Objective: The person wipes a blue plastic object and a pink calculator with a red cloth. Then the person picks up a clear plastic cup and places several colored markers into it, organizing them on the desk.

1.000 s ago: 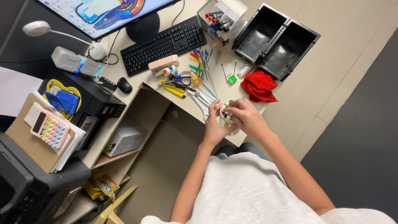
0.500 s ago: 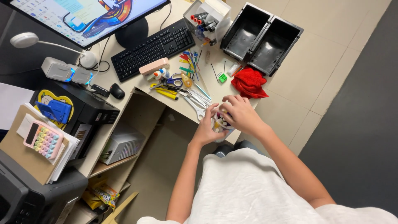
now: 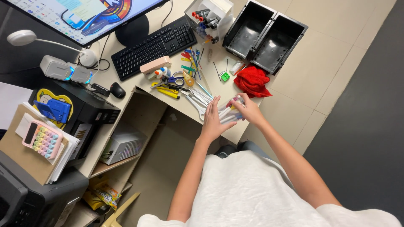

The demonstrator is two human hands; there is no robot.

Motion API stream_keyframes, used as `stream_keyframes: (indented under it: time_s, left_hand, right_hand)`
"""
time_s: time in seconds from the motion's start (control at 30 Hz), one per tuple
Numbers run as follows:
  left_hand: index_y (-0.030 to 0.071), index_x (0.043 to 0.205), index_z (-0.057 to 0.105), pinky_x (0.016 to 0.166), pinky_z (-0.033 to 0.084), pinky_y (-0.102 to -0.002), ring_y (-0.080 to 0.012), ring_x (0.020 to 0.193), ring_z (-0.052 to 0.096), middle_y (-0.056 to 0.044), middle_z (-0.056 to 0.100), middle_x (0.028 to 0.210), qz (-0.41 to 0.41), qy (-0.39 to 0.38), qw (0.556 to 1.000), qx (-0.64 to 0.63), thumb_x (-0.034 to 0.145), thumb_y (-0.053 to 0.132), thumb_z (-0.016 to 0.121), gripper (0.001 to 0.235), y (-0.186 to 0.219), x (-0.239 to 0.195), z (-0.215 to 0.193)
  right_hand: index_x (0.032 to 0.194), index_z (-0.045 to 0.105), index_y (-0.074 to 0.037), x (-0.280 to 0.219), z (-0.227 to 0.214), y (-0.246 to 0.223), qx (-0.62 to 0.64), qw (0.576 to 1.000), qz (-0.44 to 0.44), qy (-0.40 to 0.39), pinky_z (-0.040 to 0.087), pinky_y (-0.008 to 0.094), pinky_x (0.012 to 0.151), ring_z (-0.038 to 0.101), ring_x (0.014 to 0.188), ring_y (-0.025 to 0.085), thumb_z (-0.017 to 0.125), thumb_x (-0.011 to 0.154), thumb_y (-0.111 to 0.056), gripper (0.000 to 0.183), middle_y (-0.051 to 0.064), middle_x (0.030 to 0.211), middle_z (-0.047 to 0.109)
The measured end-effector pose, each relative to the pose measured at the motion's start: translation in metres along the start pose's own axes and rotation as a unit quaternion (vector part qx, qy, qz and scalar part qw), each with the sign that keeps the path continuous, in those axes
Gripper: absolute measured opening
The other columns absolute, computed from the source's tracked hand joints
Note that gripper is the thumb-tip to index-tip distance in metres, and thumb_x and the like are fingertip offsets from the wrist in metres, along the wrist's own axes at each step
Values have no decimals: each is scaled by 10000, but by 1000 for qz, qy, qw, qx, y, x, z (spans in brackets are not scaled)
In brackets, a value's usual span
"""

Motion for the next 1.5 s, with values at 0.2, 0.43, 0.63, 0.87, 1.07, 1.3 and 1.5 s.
stream_keyframes:
  time_s: [0.2,0.43,0.63,0.87,1.07,1.3,1.5]
  left_hand:
    - [82,1580,257,1226,279,-489,-364,1511,307,-182,372,1593,-33,-9,999,3,680,447,917,1174,-13,-8,5]
    - [75,1570,248,1215,253,-511,-405,1492,272,-198,350,1587,-15,-17,999,35,659,425,956,1205,-21,-7,29]
    - [149,1526,371,1117,477,-421,-350,1378,532,-153,532,1484,-113,-29,991,-65,592,246,951,1104,-39,-4,44]
    - [135,1507,364,1101,468,-422,-364,1363,548,-182,532,1482,-41,-102,978,-177,594,161,963,1092,-48,-3,71]
    - [159,1538,312,1118,451,-414,-355,1392,510,-185,497,1507,-106,-142,972,-153,589,166,936,1136,-70,-3,76]
    - [174,1599,262,1126,427,-402,-297,1469,384,-165,350,1593,-241,-175,889,-348,821,339,824,973,-108,-19,80]
    - [77,1403,575,990,518,-321,-251,1259,632,-132,633,1388,-209,-59,910,-354,1021,267,614,428,-112,-5,98]
  right_hand:
    - [1381,498,-138,-10,-10,-19,-8,1000,21,-9,569,507,752,715,933,393,696,789,-511,727,163,1201,650]
    - [1371,517,-102,-1,10,11,-142,966,-191,99,537,461,890,631,1026,393,815,779,-496,771,230,1158,545]
    - [1398,481,-81,-16,22,13,-93,968,-232,22,500,452,942,583,1088,401,789,813,-488,776,246,1204,496]
    - [1174,675,-119,22,22,54,-114,964,-237,48,506,434,920,612,1059,358,787,864,-385,424,174,1133,604]
    - [1066,678,-87,41,33,69,-75,982,-168,51,546,371,885,680,1003,259,816,827,-339,374,116,1056,665]
    - [1432,590,-183,9,19,58,144,978,-38,-143,459,349,1007,563,1262,154,523,1026,-341,441,51,1414,599]
    - [1428,596,-147,6,18,44,104,982,-45,-152,501,333,1017,619,1232,147,567,1019,-212,415,53,1336,666]
Point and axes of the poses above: each hand's wrist, its own x-axis towards the middle knuckle, its own z-axis out of the palm, y = z × x, the point moved 5 cm from there along x, towards the middle knuckle
